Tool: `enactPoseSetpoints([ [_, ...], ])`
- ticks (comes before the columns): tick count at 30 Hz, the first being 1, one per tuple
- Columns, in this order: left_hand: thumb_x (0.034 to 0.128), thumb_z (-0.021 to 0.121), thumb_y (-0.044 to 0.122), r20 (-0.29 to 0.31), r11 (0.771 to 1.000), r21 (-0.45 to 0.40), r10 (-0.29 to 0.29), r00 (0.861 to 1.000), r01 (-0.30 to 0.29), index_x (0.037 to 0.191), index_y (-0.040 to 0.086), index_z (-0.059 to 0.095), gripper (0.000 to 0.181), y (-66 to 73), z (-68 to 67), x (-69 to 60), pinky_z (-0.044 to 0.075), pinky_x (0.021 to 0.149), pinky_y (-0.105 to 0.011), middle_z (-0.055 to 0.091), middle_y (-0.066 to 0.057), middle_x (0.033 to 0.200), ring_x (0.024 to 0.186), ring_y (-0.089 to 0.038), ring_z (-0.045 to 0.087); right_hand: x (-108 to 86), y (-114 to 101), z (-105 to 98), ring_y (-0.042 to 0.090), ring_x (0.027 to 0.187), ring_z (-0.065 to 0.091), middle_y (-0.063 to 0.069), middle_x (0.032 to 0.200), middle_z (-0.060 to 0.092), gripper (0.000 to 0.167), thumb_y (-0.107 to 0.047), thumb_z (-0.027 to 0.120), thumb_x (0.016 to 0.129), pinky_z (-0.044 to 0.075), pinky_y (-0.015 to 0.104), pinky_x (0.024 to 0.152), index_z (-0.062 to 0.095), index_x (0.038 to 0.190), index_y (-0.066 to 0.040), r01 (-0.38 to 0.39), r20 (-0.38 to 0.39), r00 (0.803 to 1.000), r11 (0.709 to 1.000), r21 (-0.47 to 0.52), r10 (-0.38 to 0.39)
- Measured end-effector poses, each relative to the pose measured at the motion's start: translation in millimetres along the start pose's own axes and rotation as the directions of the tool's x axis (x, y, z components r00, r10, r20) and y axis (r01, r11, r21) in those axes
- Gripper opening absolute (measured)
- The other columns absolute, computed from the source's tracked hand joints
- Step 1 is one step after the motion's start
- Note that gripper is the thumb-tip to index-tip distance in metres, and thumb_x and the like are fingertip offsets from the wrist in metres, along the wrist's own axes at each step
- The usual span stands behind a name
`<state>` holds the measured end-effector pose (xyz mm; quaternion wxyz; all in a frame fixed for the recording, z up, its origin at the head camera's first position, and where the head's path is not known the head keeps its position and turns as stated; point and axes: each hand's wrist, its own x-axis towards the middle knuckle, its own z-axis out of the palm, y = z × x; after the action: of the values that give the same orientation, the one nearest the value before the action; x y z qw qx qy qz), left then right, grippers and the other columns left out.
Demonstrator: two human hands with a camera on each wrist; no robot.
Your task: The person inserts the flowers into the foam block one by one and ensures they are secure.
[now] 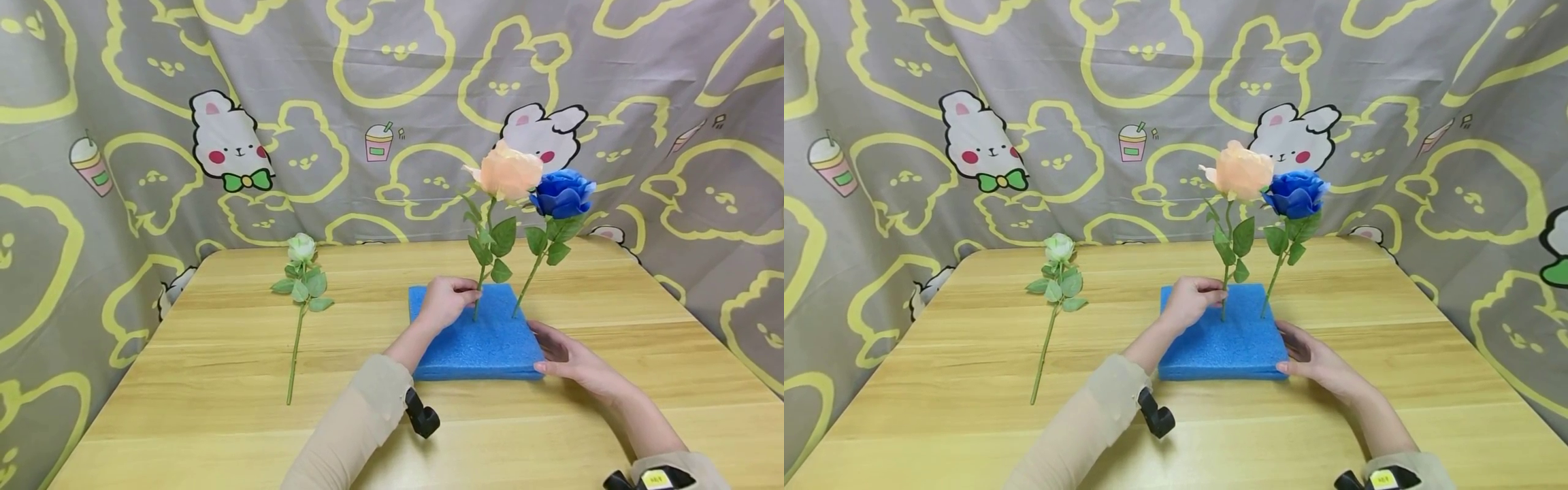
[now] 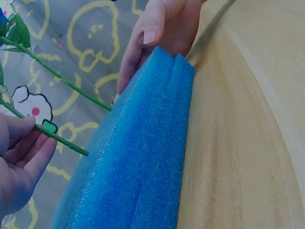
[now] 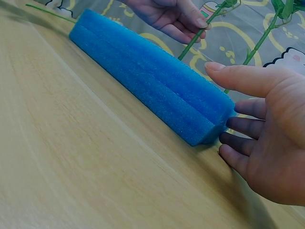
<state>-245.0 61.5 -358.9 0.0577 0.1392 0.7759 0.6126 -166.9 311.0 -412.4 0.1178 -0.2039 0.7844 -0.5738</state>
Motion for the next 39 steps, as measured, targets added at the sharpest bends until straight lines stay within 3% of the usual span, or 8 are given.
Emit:
enactPoseSetpoints([
  [12, 0.0848, 0.067, 0.009, -0.016, 0.998, 0.037, 0.057, 0.998, -0.057, 0.097, -0.002, 0.07, 0.016, -1.8, -0.9, -2.8, 0.052, 0.064, -0.02, 0.069, -0.009, 0.089, 0.072, -0.016, 0.066, 0.2, 0, 1, -0.013, 0.115, 0.036, 0.036, 0.144, 0.012, 0.071, -0.002, 0.058, 0.088, 0.03, 0.008, 0.093, 0.014, 0.14, 0.014, -0.005, 0.004, 1.0, 1.0, 0.001, 0.005],
  [19, 0.0841, 0.068, 0.013, -0.025, 0.998, 0.048, 0.042, 0.999, -0.041, 0.098, 0.002, 0.069, 0.018, -1.5, -0.7, -3.7, 0.049, 0.06, -0.02, 0.067, -0.003, 0.084, 0.067, -0.012, 0.06, 0.5, 0, 1, -0.012, 0.115, 0.036, 0.034, 0.145, 0.013, 0.07, -0.003, 0.058, 0.088, 0.031, 0.008, 0.093, 0.015, 0.142, 0.012, -0.013, 0.008, 1.0, 1.0, -0.002, 0.013],
  [24, 0.0842, 0.068, 0.014, -0.043, 0.998, 0.043, 0.05, 0.998, -0.048, 0.1, 0.003, 0.068, 0.019, 0.7, -3.3, -5.4, 0.048, 0.061, -0.018, 0.065, -0.001, 0.085, 0.073, -0.007, 0.057, 0.0, -1, 2, -0.012, 0.114, 0.036, 0.034, 0.146, 0.014, 0.07, -0.004, 0.058, 0.089, 0.031, 0.008, 0.093, 0.016, 0.142, 0.011, -0.019, 0.005, 1.0, 1.0, -0.006, 0.019],
  [31, 0.0838, 0.068, 0.011, -0.075, 0.996, -0.013, 0.086, 0.993, -0.087, 0.1, -0.002, 0.067, 0.02, 2.4, -16.1, -9.0, 0.048, 0.061, -0.018, 0.065, -0.005, 0.084, 0.074, -0.012, 0.059, -0.7, -3, 2, -0.013, 0.113, 0.036, 0.034, 0.145, 0.013, 0.07, -0.004, 0.058, 0.089, 0.031, 0.008, 0.092, 0.016, 0.142, 0.011, -0.02, -0.001, 1.0, 1.0, -0.001, 0.02],
  [39, 0.0851, 0.067, 0.01, -0.117, 0.996, -0.063, 0.059, 0.991, -0.067, 0.099, -0.002, 0.067, 0.019, 7.6, -45.3, -18.3, 0.052, 0.066, -0.023, 0.068, -0.011, 0.088, 0.077, -0.019, 0.064, -1.0, -3, 1, -0.013, 0.113, 0.037, 0.035, 0.145, 0.013, 0.069, -0.003, 0.058, 0.088, 0.032, 0.008, 0.092, 0.016, 0.142, 0.011, -0.01, -0.006, 1.0, 1.0, -0.001, 0.01],
])
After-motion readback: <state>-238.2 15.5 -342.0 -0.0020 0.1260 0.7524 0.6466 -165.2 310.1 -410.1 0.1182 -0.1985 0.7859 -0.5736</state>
